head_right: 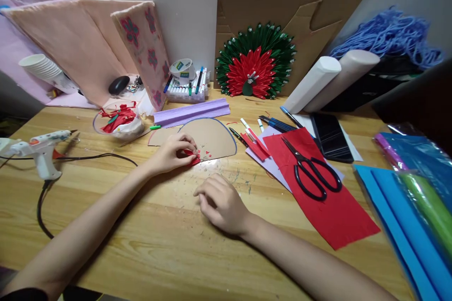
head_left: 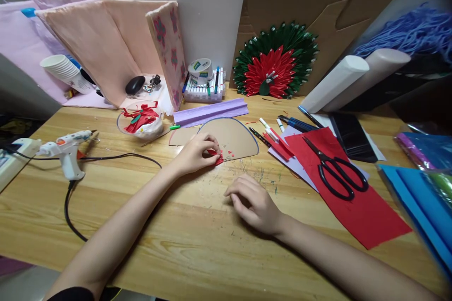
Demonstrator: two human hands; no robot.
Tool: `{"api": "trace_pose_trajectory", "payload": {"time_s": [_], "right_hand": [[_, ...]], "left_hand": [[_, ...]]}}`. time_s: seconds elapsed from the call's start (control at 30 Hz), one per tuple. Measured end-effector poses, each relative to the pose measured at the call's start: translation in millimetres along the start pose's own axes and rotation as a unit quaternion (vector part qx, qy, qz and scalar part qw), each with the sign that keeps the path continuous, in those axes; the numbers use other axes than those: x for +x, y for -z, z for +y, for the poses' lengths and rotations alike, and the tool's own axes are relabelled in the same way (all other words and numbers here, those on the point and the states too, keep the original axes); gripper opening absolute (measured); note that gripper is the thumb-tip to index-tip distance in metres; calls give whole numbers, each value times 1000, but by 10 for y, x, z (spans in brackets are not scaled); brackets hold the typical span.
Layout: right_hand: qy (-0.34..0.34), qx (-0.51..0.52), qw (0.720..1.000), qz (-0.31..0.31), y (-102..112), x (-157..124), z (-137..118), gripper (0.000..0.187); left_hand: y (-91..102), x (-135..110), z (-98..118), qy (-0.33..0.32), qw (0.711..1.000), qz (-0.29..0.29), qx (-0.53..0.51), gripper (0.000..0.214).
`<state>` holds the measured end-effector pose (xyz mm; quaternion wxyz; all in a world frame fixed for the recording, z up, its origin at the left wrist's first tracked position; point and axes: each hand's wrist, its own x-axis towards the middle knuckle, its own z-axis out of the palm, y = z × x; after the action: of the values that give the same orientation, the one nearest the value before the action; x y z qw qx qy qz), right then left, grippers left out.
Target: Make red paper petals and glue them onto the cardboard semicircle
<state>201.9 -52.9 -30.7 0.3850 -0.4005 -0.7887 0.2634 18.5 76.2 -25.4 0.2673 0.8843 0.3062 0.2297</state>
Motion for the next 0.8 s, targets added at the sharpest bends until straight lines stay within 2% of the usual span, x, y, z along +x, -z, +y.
{"api": "trace_pose_trajectory", "payload": {"time_s": [0.2,0.33,0.8], "right_hand": [[-93,-39,994,46,26,20,32,13],[-130,-59,988,63,71,43,91,13],[-123,-50,989,65,75,47,103,12]], "left_hand": [[-2,9,30,3,1000,-3,12,9],[4,14,63,-5,1000,-2,22,7],[4,15,89,-2,1000,-6,25,6]]}}
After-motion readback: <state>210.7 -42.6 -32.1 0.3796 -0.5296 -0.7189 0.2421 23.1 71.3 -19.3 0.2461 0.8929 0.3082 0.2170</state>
